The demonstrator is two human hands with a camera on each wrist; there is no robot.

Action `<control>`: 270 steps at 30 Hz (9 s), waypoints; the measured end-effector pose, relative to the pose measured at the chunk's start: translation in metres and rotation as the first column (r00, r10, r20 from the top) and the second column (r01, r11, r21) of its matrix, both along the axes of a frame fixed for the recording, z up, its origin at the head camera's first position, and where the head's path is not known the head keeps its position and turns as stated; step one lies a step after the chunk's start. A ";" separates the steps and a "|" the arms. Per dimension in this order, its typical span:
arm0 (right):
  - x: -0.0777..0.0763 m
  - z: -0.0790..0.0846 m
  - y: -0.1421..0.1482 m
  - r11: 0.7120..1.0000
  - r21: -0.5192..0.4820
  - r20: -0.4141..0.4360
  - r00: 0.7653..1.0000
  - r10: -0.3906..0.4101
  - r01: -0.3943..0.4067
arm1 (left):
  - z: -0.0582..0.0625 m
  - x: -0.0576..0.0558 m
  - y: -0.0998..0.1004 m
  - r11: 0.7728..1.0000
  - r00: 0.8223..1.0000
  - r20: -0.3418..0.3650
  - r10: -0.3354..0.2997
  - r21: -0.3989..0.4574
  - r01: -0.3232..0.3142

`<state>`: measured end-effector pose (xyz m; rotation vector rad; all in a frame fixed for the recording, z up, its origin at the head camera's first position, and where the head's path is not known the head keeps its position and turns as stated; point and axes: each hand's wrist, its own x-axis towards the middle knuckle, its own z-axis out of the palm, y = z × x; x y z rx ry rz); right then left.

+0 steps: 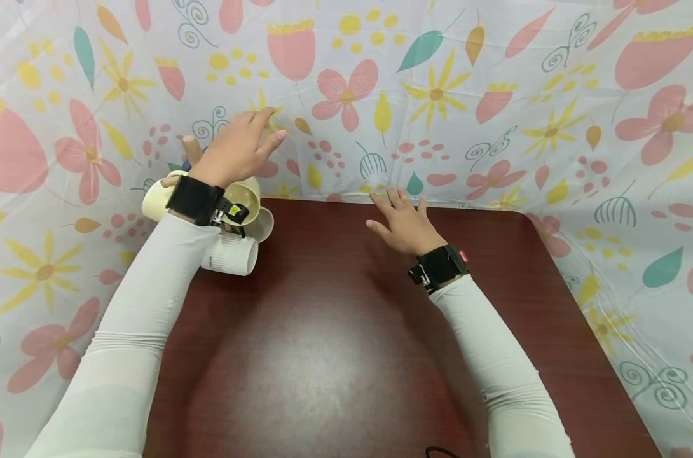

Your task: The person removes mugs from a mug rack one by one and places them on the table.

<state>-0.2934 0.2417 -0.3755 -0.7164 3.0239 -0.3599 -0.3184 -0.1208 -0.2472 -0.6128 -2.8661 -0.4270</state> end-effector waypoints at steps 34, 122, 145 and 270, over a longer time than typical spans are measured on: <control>0.003 -0.012 -0.005 0.998 -0.046 0.040 0.999 0.036 -0.034 | -0.003 0.006 -0.083 0.975 0.991 0.042 0.124 0.182 -0.130; 0.017 -0.022 0.004 0.994 -0.112 0.093 0.995 0.031 -0.021 | -0.009 0.009 -0.089 0.935 0.917 -0.314 0.247 -0.171 -0.310; 0.024 -0.023 0.017 0.994 -0.106 0.128 0.992 -0.002 0.016 | -0.011 -0.006 -0.027 0.954 0.933 -0.295 0.207 -0.149 -0.259; 0.048 0.095 0.064 0.983 -0.171 -0.262 0.965 0.021 -0.068 | -0.005 -0.024 0.190 0.999 0.999 0.020 -0.029 -0.038 0.030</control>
